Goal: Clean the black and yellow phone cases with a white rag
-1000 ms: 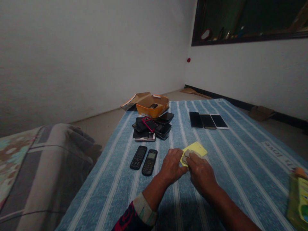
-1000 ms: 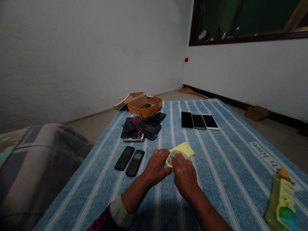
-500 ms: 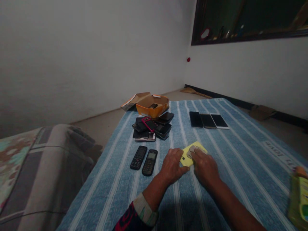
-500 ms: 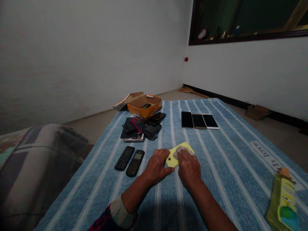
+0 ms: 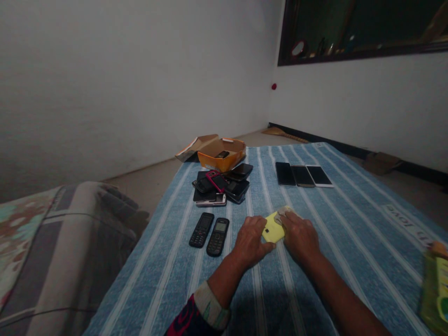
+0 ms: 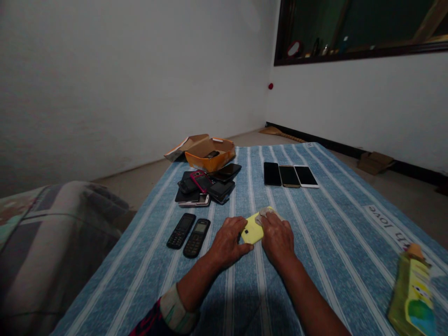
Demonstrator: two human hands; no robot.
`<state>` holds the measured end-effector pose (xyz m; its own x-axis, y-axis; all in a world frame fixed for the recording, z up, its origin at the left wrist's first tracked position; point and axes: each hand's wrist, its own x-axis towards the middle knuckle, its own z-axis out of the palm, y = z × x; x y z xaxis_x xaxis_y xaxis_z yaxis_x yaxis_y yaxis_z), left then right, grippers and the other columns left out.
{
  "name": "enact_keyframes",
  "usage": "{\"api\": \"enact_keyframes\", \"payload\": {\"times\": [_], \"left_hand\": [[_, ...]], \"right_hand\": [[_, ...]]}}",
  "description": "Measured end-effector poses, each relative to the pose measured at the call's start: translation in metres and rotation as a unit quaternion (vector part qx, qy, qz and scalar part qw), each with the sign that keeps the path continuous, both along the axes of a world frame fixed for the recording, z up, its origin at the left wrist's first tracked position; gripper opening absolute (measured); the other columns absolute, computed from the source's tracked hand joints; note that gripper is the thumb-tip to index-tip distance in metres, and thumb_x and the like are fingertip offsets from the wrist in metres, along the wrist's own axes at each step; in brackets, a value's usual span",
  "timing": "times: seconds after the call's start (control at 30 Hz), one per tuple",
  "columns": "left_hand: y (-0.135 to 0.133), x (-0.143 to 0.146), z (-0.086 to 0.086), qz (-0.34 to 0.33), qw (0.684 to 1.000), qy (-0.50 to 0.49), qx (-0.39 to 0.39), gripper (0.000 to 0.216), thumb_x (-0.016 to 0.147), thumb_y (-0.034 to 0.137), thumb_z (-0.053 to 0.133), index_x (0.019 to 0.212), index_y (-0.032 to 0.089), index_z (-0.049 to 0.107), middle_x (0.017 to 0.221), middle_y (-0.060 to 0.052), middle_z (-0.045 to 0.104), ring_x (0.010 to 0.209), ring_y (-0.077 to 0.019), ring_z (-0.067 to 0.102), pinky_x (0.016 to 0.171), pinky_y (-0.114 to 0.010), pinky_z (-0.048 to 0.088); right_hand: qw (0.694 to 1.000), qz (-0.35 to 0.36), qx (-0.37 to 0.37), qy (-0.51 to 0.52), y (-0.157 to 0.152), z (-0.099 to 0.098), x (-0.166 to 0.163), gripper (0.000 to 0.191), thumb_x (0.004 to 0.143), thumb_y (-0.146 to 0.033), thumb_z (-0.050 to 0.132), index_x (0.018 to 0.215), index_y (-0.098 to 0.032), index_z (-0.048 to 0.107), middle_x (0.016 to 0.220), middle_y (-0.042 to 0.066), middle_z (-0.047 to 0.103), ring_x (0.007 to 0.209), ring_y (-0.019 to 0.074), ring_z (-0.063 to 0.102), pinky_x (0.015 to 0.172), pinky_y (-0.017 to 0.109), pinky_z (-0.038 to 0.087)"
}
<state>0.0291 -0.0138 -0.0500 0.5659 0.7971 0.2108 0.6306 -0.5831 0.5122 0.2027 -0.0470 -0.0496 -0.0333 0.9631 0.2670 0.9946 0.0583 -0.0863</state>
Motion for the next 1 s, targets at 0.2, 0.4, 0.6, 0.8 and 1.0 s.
{"api": "enact_keyframes", "payload": {"times": [0.2,0.4,0.6,0.8,1.0], "left_hand": [[0.000,0.001,0.000,-0.002,1.000,-0.004,0.000,0.045,0.070,0.033,0.077,0.107,0.019,0.056,0.108,-0.007,0.060,0.101,-0.0276,0.052,0.091,-0.041,0.043],[0.000,0.000,0.000,-0.009,1.000,-0.007,0.004,0.045,0.072,0.032,0.075,0.110,0.019,0.056,0.109,-0.007,0.061,0.102,-0.0269,0.052,0.093,-0.041,0.042],[0.000,-0.001,0.000,-0.004,1.000,-0.007,0.003,0.051,0.069,0.032,0.078,0.112,0.016,0.055,0.114,-0.010,0.060,0.103,-0.0286,0.052,0.092,-0.042,0.043],[0.000,0.000,0.002,-0.007,1.000,-0.009,0.004,0.048,0.069,0.027,0.076,0.111,0.019,0.056,0.111,-0.007,0.061,0.103,-0.0270,0.053,0.093,-0.041,0.043],[0.000,0.000,0.001,-0.005,1.000,-0.005,0.003,0.048,0.069,0.031,0.077,0.110,0.018,0.056,0.110,-0.008,0.061,0.102,-0.0276,0.052,0.091,-0.041,0.043]], "right_hand": [[1.000,0.024,-0.004,0.003,-0.007,-0.001,-0.009,0.037,0.085,-0.006,0.049,0.117,-0.017,0.065,0.130,0.013,0.061,0.119,0.0249,0.055,0.086,0.035,0.041],[0.998,0.064,-0.005,0.027,-0.001,-0.001,-0.017,0.035,0.086,-0.012,0.055,0.118,-0.018,0.064,0.133,0.011,0.059,0.123,0.0248,0.052,0.089,0.035,0.038],[0.999,0.017,-0.021,0.034,0.010,-0.002,-0.006,0.029,0.092,-0.015,0.051,0.117,-0.019,0.065,0.132,0.010,0.060,0.121,0.0233,0.052,0.086,0.034,0.037],[0.997,0.070,-0.013,0.036,0.005,0.000,-0.018,0.030,0.092,-0.015,0.050,0.119,-0.020,0.064,0.133,0.010,0.059,0.122,0.0234,0.051,0.090,0.033,0.036],[0.997,0.060,-0.018,0.037,0.011,0.001,-0.013,0.030,0.094,-0.016,0.049,0.120,-0.020,0.063,0.134,0.010,0.059,0.125,0.0230,0.050,0.090,0.035,0.036]]}}
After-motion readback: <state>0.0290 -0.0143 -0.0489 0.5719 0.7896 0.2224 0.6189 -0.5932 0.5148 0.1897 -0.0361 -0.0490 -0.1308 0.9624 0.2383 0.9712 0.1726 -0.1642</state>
